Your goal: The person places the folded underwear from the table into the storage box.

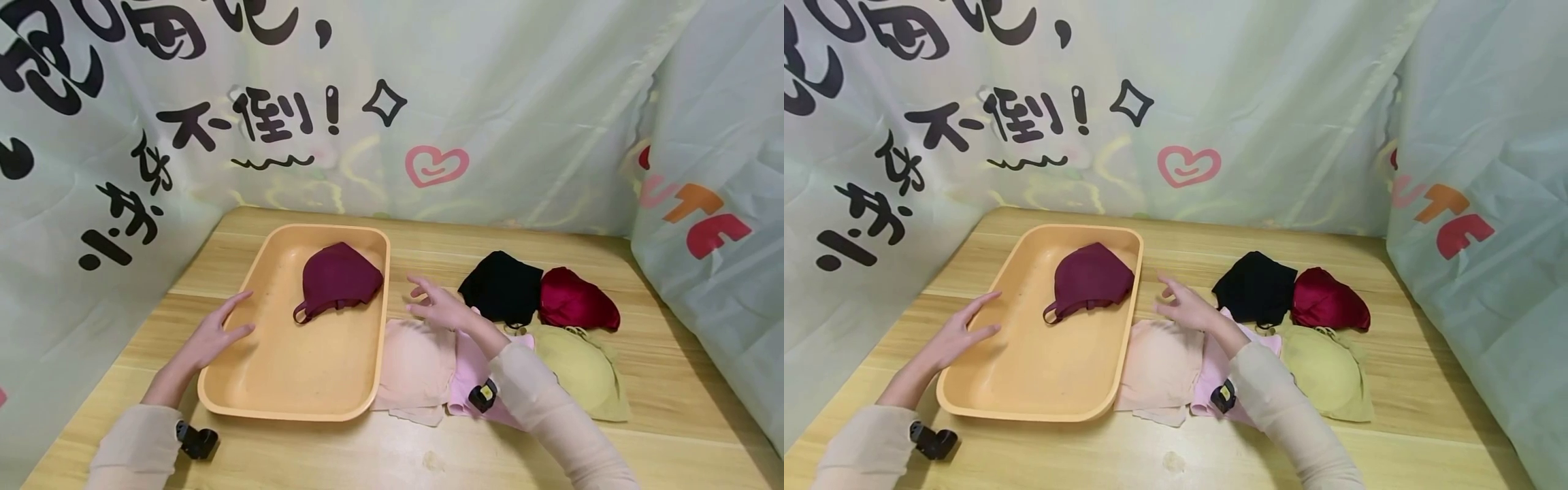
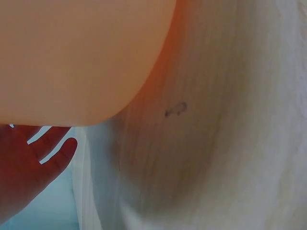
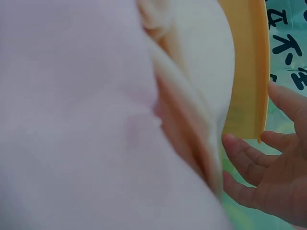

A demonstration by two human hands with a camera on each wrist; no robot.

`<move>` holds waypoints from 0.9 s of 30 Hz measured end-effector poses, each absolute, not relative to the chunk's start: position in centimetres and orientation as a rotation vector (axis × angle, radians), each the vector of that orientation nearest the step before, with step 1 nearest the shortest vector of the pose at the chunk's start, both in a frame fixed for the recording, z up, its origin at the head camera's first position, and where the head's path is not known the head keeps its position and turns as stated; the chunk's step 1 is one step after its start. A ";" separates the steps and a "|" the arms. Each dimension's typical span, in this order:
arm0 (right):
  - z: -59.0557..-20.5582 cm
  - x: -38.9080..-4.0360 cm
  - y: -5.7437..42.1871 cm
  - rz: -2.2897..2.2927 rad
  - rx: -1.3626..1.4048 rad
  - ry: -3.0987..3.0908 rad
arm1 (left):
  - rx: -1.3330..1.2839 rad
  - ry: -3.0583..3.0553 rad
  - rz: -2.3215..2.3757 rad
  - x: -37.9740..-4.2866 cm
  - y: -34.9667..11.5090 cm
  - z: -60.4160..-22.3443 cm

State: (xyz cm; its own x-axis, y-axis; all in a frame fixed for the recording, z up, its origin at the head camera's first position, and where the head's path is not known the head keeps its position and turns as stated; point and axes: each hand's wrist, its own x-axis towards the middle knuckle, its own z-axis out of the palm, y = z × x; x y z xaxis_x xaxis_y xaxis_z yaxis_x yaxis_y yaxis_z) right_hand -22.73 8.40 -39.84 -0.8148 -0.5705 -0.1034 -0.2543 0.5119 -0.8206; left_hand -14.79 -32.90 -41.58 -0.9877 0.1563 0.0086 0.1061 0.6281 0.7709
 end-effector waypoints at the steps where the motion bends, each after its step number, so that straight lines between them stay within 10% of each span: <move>1: -39.9 -22.7 8.5 -1.205 -0.689 2.392 | 0.225 2.782 1.310 -14.8 -32.9 -41.6; 27: -40.0 -20.0 9.5 -0.473 -0.899 2.386 | 0.206 2.774 1.326 -14.7 -32.8 -41.5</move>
